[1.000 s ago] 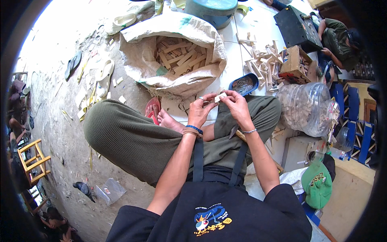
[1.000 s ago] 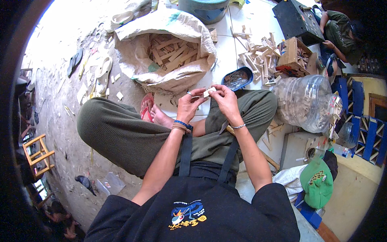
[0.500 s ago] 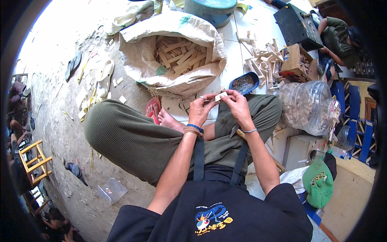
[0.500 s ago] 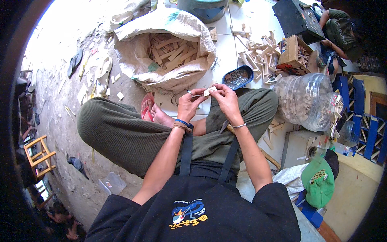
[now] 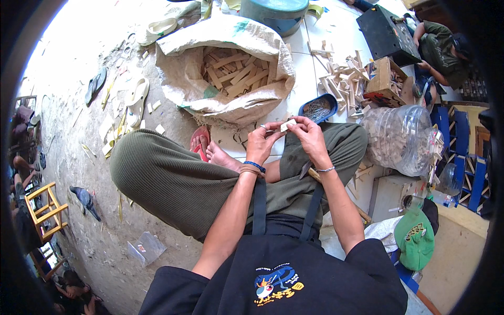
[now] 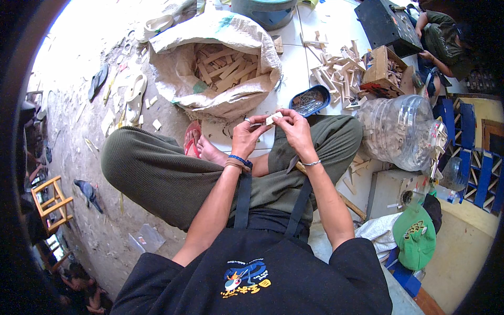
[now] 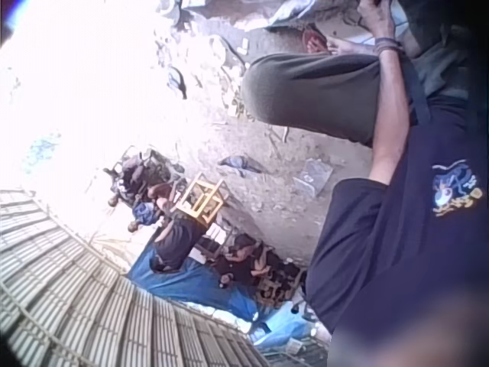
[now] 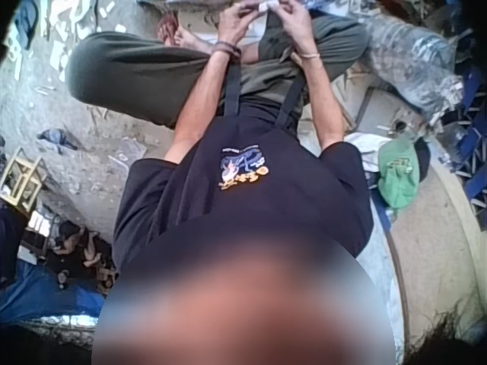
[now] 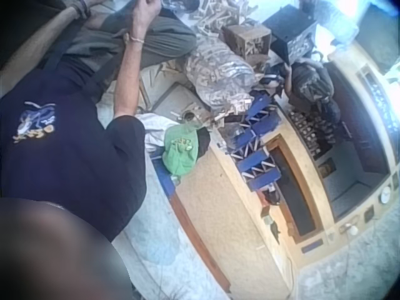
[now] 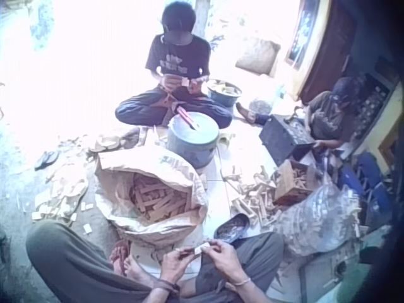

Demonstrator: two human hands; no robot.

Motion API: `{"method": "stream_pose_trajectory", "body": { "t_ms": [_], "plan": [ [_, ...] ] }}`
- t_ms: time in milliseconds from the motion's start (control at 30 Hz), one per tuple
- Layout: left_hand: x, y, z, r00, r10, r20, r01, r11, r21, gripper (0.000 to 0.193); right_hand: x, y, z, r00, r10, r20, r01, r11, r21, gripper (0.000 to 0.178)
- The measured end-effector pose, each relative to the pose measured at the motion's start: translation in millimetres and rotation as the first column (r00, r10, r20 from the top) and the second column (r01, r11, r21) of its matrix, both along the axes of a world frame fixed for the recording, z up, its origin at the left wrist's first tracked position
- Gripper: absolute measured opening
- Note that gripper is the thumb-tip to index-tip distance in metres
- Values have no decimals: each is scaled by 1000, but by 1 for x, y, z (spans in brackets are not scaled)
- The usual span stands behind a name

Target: The person sits on the floor and repeatedly assembles small wooden pieces by inserting nails and tapping them with a hammer. They pick up wooden parts from a sack, align them, insert nails, and strike the nails with a hammer to secure the pieces together.

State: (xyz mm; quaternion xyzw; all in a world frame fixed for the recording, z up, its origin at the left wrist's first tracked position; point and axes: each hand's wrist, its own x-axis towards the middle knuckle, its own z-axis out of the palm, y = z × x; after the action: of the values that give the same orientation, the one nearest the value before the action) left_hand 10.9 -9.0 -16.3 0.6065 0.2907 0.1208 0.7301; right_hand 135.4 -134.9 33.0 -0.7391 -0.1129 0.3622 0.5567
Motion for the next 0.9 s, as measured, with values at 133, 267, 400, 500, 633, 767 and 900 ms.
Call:
{"method": "stream_pose_trajectory", "body": {
  "t_ms": [133, 267, 400, 500, 633, 767, 900],
  "plan": [
    [1, 1, 5, 1000, 7, 6, -7, 1000, -5, 28, -1, 1, 5, 1000, -6, 2, 6, 1000, -4, 34],
    [0, 2, 8, 1000, -4, -4, 4, 1000, 24, 30, 1, 3, 9, 999, -6, -33, 5, 1000, -23, 33],
    [0, 3, 6, 999, -21, -48, 23, 999, 37, 38, 1, 4, 8, 999, -12, -40, 11, 1000, -22, 34],
    [-1, 5, 4, 999, -41, 3, 41, 997, 71, 46, 1, 4, 7, 999, -24, -49, 24, 1000, -18, 34],
    [-3, 8, 9, 996, -78, 36, 71, 986, 151, 53, 3, 4, 3, 999, -32, -35, 31, 999, -25, 36],
    [-3, 11, 18, 998, -57, -2, 57, 993, 103, 50, 3, 4, 1, 998, -14, -69, 13, 1000, -6, 37],
    [-2, 9, 23, 1000, -26, -13, 28, 983, 180, 38, 3, 6, 2, 999, -4, -43, 3, 1000, -22, 37]
  ]
}}
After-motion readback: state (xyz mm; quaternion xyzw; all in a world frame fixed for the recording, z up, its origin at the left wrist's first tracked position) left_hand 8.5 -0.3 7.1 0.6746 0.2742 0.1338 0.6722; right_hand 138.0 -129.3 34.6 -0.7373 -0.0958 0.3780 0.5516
